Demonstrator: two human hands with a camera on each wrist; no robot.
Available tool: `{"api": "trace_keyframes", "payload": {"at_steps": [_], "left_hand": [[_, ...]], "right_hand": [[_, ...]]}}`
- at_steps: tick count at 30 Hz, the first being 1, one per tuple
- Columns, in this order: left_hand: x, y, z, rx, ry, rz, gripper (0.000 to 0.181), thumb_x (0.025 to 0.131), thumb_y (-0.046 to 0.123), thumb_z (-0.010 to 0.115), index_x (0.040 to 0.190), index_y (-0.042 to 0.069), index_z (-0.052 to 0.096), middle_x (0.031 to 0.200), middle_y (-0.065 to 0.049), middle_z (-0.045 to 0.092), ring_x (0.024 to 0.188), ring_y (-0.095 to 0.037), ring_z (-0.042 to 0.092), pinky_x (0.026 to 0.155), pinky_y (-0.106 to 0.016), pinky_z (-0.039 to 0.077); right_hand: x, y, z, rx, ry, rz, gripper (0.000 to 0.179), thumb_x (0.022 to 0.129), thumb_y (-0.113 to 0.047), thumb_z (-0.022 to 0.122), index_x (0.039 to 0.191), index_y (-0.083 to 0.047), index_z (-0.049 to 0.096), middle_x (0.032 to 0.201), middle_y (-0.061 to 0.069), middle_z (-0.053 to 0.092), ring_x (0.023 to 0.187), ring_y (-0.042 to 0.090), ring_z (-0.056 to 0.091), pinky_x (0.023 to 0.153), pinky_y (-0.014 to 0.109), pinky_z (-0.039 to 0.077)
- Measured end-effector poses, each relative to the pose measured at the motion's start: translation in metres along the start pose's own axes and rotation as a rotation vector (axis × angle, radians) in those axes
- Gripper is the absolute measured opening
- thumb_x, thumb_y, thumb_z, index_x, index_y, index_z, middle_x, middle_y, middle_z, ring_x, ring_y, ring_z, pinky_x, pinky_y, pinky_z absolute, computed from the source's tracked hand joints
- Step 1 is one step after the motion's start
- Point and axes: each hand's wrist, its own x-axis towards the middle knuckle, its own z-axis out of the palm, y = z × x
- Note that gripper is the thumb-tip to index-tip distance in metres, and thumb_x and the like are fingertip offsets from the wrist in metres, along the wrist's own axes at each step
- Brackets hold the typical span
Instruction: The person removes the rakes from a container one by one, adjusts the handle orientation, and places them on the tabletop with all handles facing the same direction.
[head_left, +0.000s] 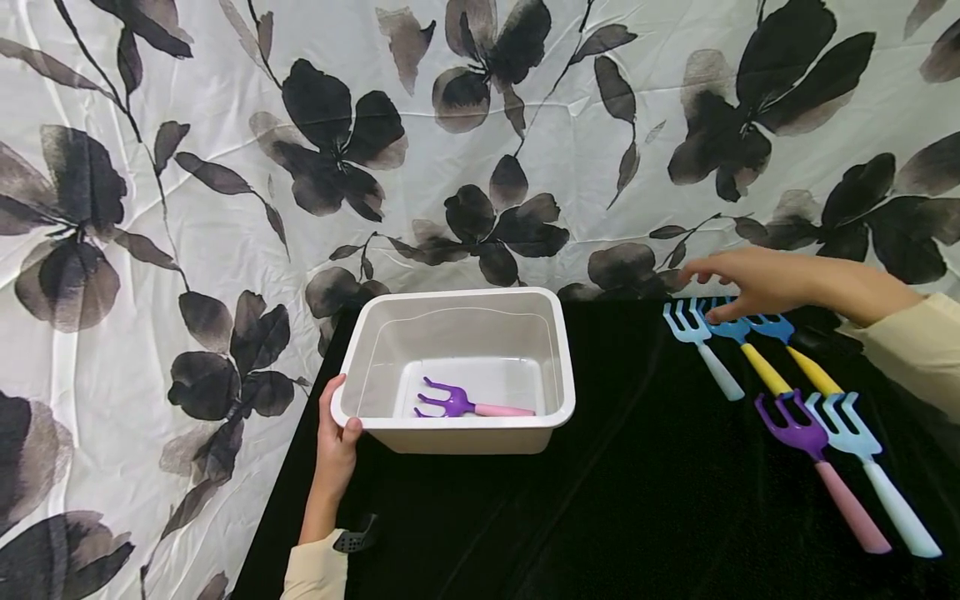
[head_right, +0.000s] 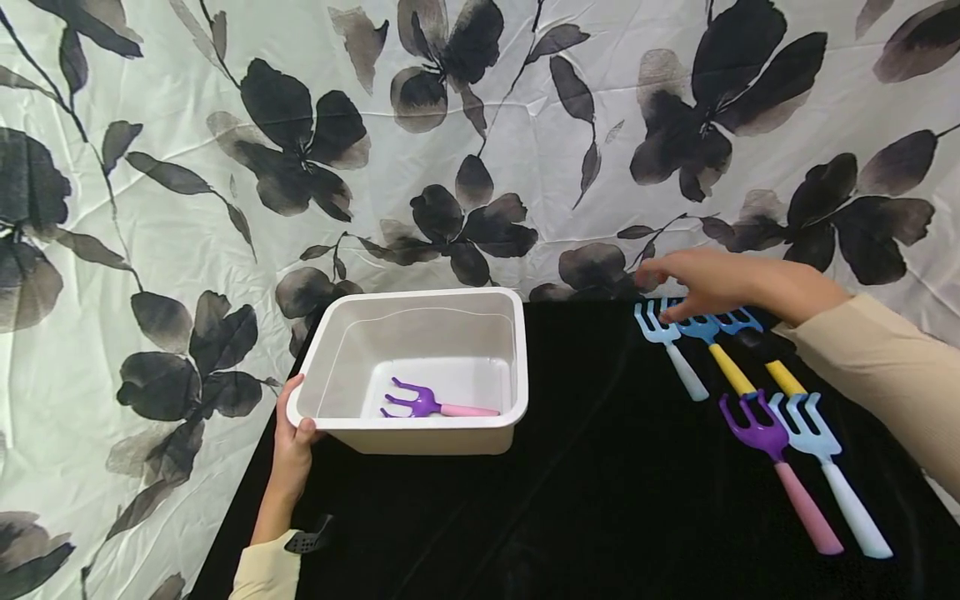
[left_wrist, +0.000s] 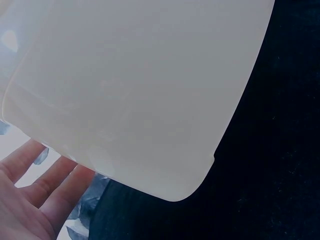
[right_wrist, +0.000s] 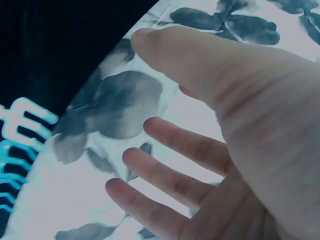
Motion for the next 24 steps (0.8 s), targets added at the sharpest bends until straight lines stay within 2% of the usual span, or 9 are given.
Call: {"api": "trace_keyframes", "payload": {"at_steps": [5, 12, 15, 19, 24], "left_hand": [[0.001, 0.001, 0.001, -0.001, -0.004, -0.009, 0.066, 0.102, 0.028, 0.062, 0.157, 0.009, 0.031, 0.147, -0.012, 0.041, 0.123, -0.034, 0.045, 0.098, -0.024, 0.042], [0.003, 0.004, 0.001, 0.013, 0.007, -0.021, 0.064, 0.102, 0.022, 0.06, 0.157, 0.01, 0.031, 0.147, -0.014, 0.041, 0.123, -0.035, 0.044, 0.098, -0.022, 0.041], [0.004, 0.003, 0.001, 0.011, 0.005, -0.025, 0.064, 0.102, 0.025, 0.061, 0.157, 0.01, 0.031, 0.147, -0.014, 0.041, 0.122, -0.031, 0.046, 0.097, -0.023, 0.042], [0.005, 0.004, 0.001, 0.009, 0.003, -0.034, 0.065, 0.103, 0.028, 0.061, 0.158, 0.011, 0.031, 0.146, -0.014, 0.041, 0.12, -0.024, 0.047, 0.095, -0.024, 0.044], [0.005, 0.004, 0.001, 0.016, 0.006, -0.036, 0.066, 0.103, 0.028, 0.061, 0.158, 0.011, 0.031, 0.146, -0.013, 0.042, 0.119, -0.024, 0.047, 0.094, -0.022, 0.044]], "right_hand": [[0.026, -0.021, -0.011, -0.027, -0.019, -0.037, 0.061, 0.081, -0.019, 0.087, 0.134, -0.008, 0.058, 0.122, 0.014, 0.065, 0.102, 0.035, 0.067, 0.081, 0.053, 0.055], [0.066, -0.051, -0.02, -0.029, -0.043, -0.078, 0.064, 0.083, -0.02, 0.086, 0.139, -0.009, 0.056, 0.124, 0.018, 0.065, 0.106, 0.039, 0.066, 0.085, 0.056, 0.054], [0.081, -0.065, -0.024, -0.01, -0.057, -0.085, 0.063, 0.086, -0.02, 0.084, 0.141, -0.01, 0.055, 0.127, 0.02, 0.063, 0.106, 0.039, 0.066, 0.087, 0.057, 0.053], [0.101, -0.084, -0.026, -0.017, -0.074, -0.102, 0.059, 0.088, -0.022, 0.082, 0.141, -0.017, 0.056, 0.126, 0.017, 0.064, 0.105, 0.033, 0.066, 0.087, 0.054, 0.053], [0.127, -0.105, -0.025, 0.036, -0.096, -0.161, 0.054, 0.089, -0.021, 0.081, 0.138, -0.018, 0.057, 0.122, 0.014, 0.066, 0.102, 0.031, 0.068, 0.082, 0.048, 0.056]]}}
